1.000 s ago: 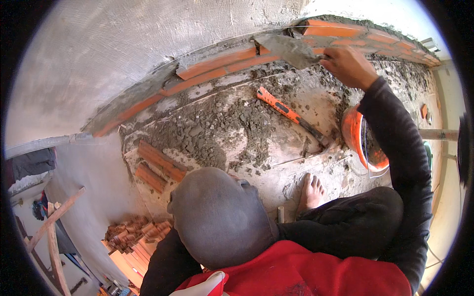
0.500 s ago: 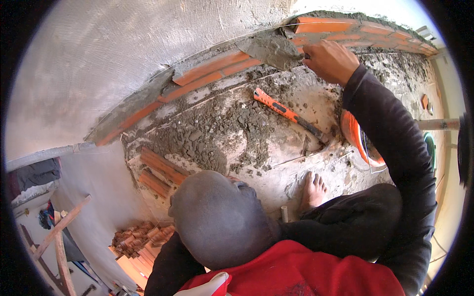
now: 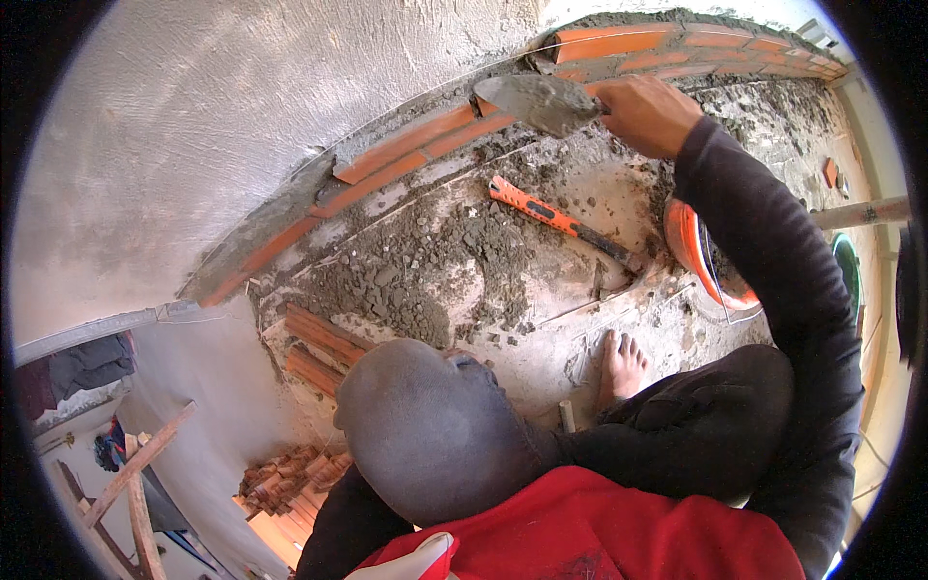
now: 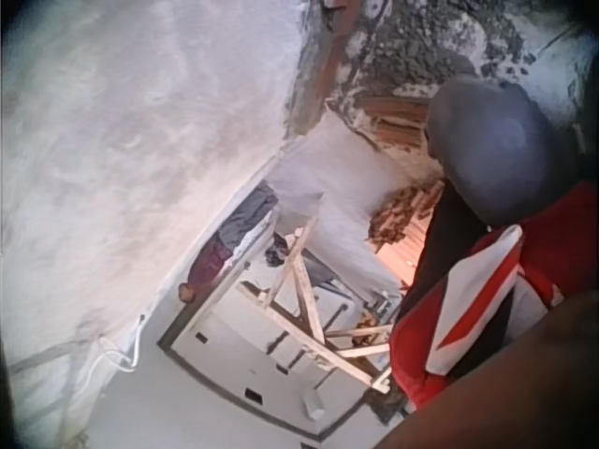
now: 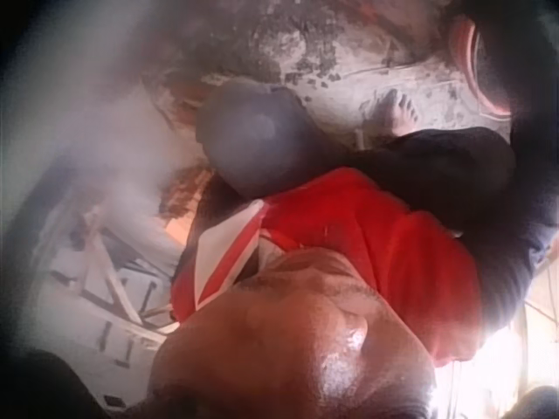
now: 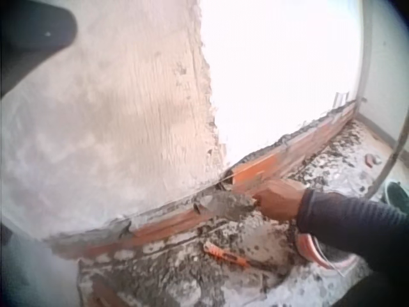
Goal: The person applies mortar to bricks with a trowel and places them into a gap in a wall, using a hammer handle to tap them into position.
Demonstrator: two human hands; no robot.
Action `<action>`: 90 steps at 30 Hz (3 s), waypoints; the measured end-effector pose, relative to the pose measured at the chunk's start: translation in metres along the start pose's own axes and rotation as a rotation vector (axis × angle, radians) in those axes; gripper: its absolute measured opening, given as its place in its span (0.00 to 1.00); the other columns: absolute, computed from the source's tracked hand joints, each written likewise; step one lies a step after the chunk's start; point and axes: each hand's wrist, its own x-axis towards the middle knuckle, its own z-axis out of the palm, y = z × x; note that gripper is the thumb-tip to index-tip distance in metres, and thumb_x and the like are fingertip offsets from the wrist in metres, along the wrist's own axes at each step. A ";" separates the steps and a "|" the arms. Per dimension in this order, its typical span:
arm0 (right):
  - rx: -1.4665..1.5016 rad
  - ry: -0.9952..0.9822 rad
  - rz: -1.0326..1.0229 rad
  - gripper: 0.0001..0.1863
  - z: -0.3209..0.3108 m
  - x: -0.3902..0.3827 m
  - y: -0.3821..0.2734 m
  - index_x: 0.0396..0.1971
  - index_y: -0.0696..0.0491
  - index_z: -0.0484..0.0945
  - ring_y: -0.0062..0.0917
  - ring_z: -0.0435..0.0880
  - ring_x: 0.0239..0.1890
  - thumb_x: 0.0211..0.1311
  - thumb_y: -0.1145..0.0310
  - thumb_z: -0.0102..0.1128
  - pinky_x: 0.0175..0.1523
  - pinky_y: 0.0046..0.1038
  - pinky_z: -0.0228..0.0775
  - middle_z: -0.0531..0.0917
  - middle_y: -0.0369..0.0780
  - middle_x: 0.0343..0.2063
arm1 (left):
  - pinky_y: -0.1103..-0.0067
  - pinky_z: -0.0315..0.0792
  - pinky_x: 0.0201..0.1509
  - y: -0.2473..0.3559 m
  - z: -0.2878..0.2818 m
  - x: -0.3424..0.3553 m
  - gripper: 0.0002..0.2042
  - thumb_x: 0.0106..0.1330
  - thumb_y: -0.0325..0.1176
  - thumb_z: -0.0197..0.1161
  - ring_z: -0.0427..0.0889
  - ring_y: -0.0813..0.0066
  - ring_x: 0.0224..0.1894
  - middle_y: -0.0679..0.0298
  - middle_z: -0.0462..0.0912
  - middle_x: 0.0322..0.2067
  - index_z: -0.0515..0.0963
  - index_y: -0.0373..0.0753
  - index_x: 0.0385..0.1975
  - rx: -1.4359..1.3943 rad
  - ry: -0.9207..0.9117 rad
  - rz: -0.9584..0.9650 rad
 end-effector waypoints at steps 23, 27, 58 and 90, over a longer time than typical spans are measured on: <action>-0.323 -0.326 0.481 0.10 0.000 -0.233 0.124 0.26 0.55 0.82 0.41 0.83 0.34 0.53 0.62 0.63 0.41 0.41 0.74 0.83 0.46 0.27 | 0.70 0.69 0.32 -0.013 0.010 0.018 0.13 0.57 0.37 0.68 0.74 0.65 0.26 0.60 0.76 0.27 0.77 0.38 0.36 0.065 -0.044 0.021; -0.220 -0.324 0.461 0.11 0.009 -0.221 0.115 0.26 0.56 0.81 0.43 0.83 0.35 0.53 0.62 0.62 0.43 0.44 0.73 0.82 0.48 0.26 | 0.67 0.72 0.35 0.007 0.003 0.021 0.14 0.58 0.40 0.66 0.78 0.61 0.29 0.57 0.78 0.30 0.78 0.37 0.38 0.114 -0.068 -0.188; 0.353 -0.116 -0.131 0.09 -0.076 -0.161 0.036 0.28 0.60 0.78 0.39 0.78 0.24 0.47 0.72 0.67 0.34 0.35 0.69 0.77 0.48 0.21 | 0.67 0.72 0.32 -0.015 0.018 0.019 0.14 0.56 0.43 0.65 0.79 0.58 0.27 0.58 0.77 0.24 0.78 0.39 0.33 0.017 0.182 0.039; 0.218 -0.215 -0.429 0.11 0.046 0.099 0.090 0.33 0.59 0.83 0.28 0.77 0.22 0.59 0.66 0.62 0.31 0.35 0.68 0.80 0.41 0.21 | 0.63 0.71 0.34 -0.006 0.007 0.017 0.13 0.53 0.43 0.64 0.78 0.56 0.31 0.59 0.77 0.27 0.78 0.42 0.33 0.081 0.037 -0.099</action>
